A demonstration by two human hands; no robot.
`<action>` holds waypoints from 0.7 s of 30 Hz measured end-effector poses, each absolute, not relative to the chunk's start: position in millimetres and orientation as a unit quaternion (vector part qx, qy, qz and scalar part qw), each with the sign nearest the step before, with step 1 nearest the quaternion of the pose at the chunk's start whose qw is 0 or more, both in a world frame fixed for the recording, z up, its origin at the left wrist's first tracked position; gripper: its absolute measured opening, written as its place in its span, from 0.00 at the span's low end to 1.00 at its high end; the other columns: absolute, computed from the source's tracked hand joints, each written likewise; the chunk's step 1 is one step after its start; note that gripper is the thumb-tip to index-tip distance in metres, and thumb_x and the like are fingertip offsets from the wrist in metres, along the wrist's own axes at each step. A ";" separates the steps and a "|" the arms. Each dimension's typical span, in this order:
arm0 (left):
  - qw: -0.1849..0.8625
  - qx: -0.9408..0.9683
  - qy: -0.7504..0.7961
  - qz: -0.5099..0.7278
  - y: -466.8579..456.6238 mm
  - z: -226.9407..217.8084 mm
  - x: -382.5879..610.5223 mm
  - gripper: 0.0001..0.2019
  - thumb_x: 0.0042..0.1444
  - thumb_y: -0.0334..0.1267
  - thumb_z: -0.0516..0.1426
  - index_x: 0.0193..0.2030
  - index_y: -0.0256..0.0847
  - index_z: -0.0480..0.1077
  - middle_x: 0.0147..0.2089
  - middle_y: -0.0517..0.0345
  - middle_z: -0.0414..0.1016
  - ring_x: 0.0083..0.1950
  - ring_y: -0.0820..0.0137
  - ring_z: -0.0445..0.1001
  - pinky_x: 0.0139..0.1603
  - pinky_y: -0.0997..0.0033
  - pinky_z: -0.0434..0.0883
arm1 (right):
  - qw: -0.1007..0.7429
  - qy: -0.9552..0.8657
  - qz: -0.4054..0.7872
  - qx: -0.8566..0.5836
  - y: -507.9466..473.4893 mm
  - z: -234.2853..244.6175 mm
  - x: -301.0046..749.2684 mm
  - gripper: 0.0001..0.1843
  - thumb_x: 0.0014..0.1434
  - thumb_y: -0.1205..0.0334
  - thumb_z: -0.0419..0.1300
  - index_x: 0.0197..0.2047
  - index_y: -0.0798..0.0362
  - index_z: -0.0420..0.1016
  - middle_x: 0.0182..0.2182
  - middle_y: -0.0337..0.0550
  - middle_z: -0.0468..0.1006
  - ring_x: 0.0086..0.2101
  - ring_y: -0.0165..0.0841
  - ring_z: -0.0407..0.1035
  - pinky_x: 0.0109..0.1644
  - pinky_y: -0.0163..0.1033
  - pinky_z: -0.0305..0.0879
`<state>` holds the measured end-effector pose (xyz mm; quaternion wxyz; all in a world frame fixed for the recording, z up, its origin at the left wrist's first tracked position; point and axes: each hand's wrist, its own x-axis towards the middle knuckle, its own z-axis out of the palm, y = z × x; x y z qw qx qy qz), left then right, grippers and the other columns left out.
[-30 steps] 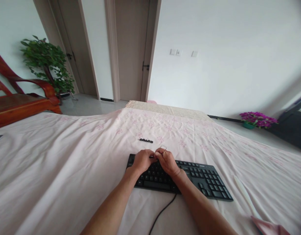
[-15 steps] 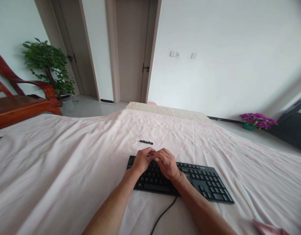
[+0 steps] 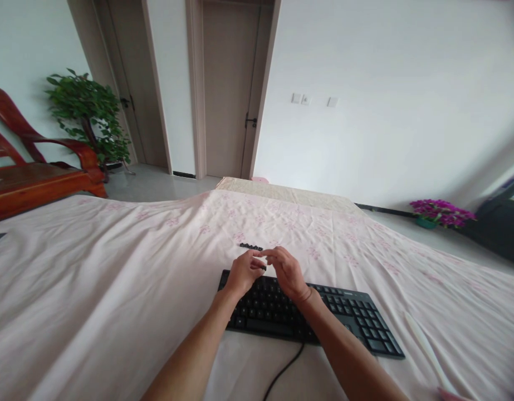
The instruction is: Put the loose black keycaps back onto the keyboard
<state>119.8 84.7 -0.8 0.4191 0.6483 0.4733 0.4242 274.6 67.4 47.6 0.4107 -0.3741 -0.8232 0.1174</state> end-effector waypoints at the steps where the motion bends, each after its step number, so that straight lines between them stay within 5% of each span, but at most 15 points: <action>1: 0.431 0.635 0.473 0.433 85.8 -2.8 120.3 0.21 0.45 0.26 0.58 0.48 0.40 0.68 0.37 0.58 0.79 0.38 0.72 0.77 0.41 0.73 0.71 | 0.421 -0.802 0.110 -0.410 70.4 48.4 276.8 0.17 0.67 0.60 0.45 0.46 0.49 0.74 0.34 0.44 0.75 0.37 0.33 0.69 0.44 0.38 0.65; 9: 0.452 0.591 0.463 0.481 88.1 -7.8 120.2 0.26 0.45 0.28 0.62 0.53 0.40 0.64 0.37 0.57 0.78 0.38 0.71 0.77 0.41 0.72 0.72 | 0.265 -0.821 0.095 -0.496 74.4 44.3 283.6 0.11 0.62 0.54 0.56 0.39 0.44 0.80 0.35 0.40 0.79 0.38 0.34 0.71 0.43 0.35 0.62; 21: 0.380 0.616 0.526 0.447 79.6 4.5 122.7 0.22 0.48 0.25 0.58 0.51 0.41 0.66 0.40 0.57 0.75 0.37 0.74 0.76 0.41 0.74 0.72 | 0.222 -0.721 0.112 -0.647 118.6 33.0 294.8 0.08 0.54 0.56 0.61 0.35 0.46 0.80 0.30 0.39 0.81 0.31 0.33 0.72 0.32 0.34 0.58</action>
